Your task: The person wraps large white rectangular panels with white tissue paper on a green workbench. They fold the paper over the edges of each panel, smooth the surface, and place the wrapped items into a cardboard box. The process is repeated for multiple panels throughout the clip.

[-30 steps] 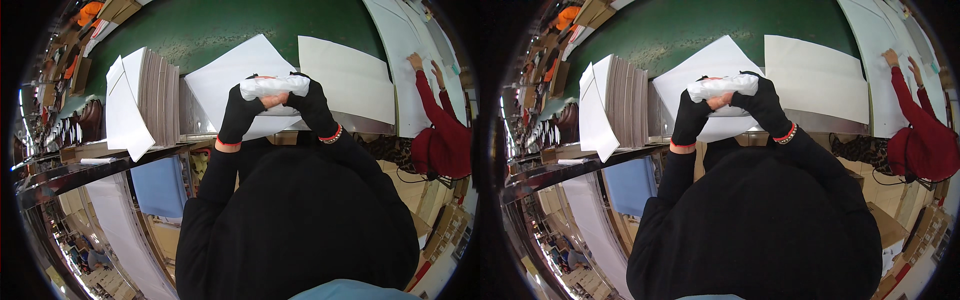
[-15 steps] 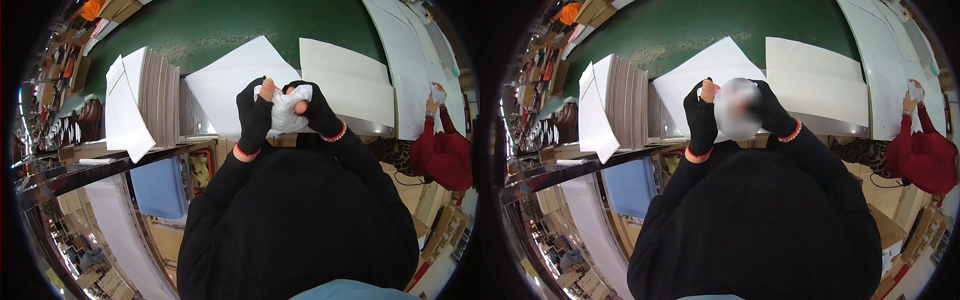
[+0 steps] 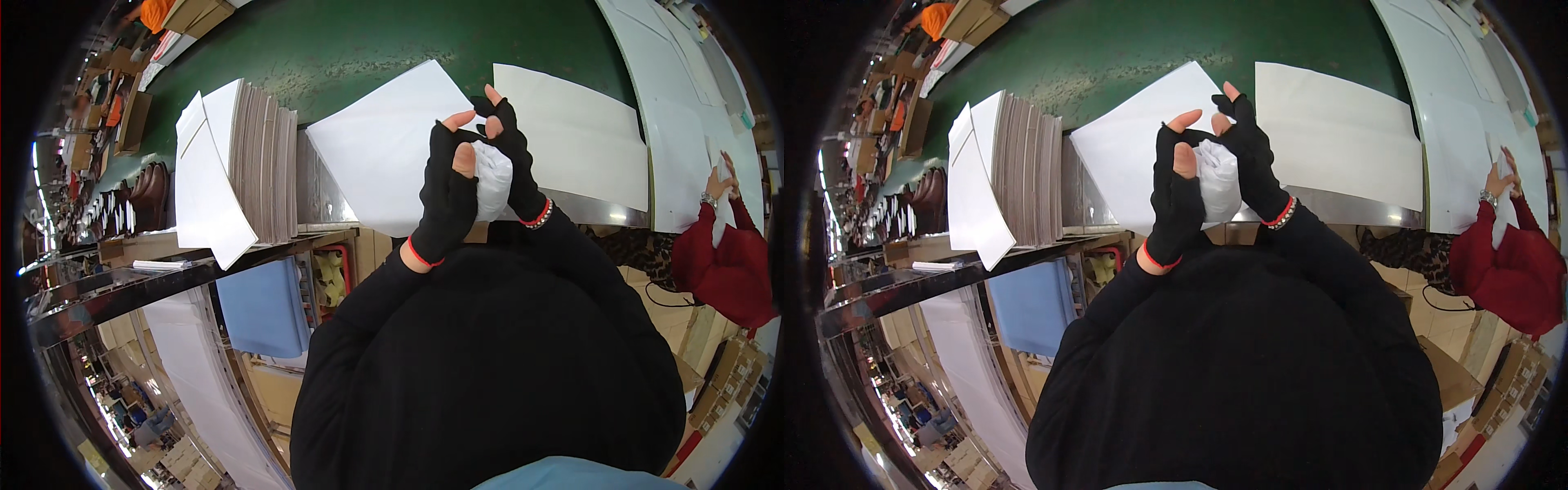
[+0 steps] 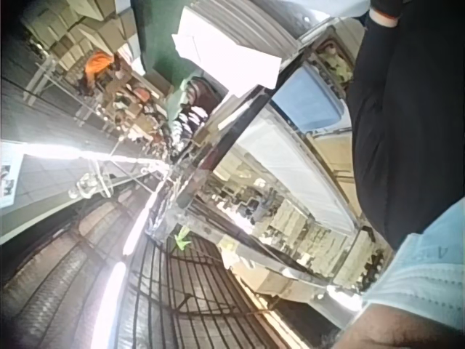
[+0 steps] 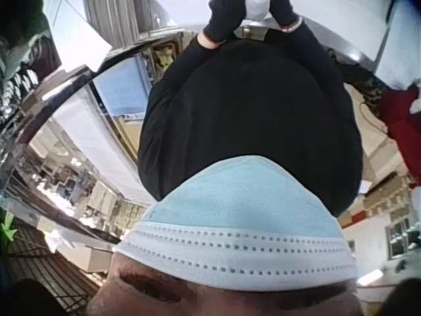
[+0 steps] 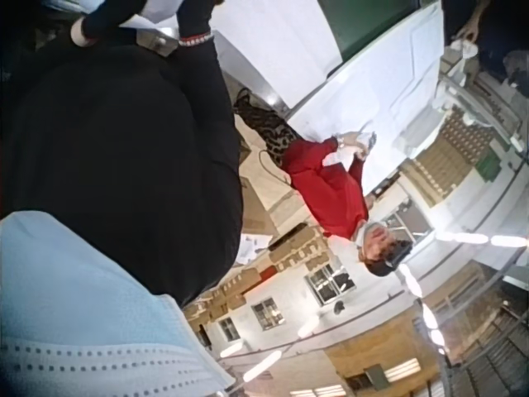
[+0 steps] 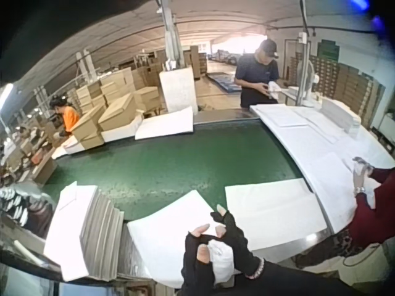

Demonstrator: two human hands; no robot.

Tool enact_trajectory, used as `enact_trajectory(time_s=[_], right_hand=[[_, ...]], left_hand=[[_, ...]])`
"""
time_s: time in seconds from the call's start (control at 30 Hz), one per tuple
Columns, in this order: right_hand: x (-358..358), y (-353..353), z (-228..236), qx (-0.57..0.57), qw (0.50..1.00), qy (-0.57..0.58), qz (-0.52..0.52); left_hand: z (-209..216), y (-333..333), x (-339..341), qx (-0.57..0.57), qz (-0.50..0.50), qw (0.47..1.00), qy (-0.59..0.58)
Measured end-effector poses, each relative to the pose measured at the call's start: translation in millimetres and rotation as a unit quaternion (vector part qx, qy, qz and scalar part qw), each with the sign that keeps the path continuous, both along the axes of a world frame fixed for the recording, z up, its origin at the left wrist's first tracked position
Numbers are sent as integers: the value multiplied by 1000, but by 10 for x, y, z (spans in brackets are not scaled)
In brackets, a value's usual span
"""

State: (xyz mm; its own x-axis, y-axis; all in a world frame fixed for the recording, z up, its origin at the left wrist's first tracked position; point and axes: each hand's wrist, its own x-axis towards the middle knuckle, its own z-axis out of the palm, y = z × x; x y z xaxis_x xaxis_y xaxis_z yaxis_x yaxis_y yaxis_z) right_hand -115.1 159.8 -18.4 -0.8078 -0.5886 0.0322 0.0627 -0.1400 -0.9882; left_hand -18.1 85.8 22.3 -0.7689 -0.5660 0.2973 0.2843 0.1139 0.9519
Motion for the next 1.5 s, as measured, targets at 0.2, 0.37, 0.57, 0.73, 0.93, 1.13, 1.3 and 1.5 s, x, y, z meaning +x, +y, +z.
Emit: enact_trajectory(time_s=[0.2,0.37,0.57,0.73,0.93,1.13,1.3,1.5], right_hand=[[176,235,13,114,977,130,129],[-457,407,-311,145,986,-67,48],[-2277,817,-858,319,923,158,-145],[-2482,1205,-1101,377,905,189,-55],[-1466,1850,-1379,451,857,235,79],[-1495,1975,-1427,356,903,226,82],[-1588,2014,-1472,408,838,350,97],[-1483,1709,-697,334,830,446,17]], left_hand=[[-339,-220,-134,-144,65,987,-22],[-729,-226,-23,-32,-19,987,-158],[-1536,-269,417,-414,-26,792,-447],[-1754,-544,651,-493,-23,753,-435],[-1753,-1055,628,-524,-52,738,-422],[-1720,-1038,623,-528,-77,735,-417],[-1681,-889,733,-521,-82,749,-401],[-1381,-795,418,-364,-22,889,-278]])
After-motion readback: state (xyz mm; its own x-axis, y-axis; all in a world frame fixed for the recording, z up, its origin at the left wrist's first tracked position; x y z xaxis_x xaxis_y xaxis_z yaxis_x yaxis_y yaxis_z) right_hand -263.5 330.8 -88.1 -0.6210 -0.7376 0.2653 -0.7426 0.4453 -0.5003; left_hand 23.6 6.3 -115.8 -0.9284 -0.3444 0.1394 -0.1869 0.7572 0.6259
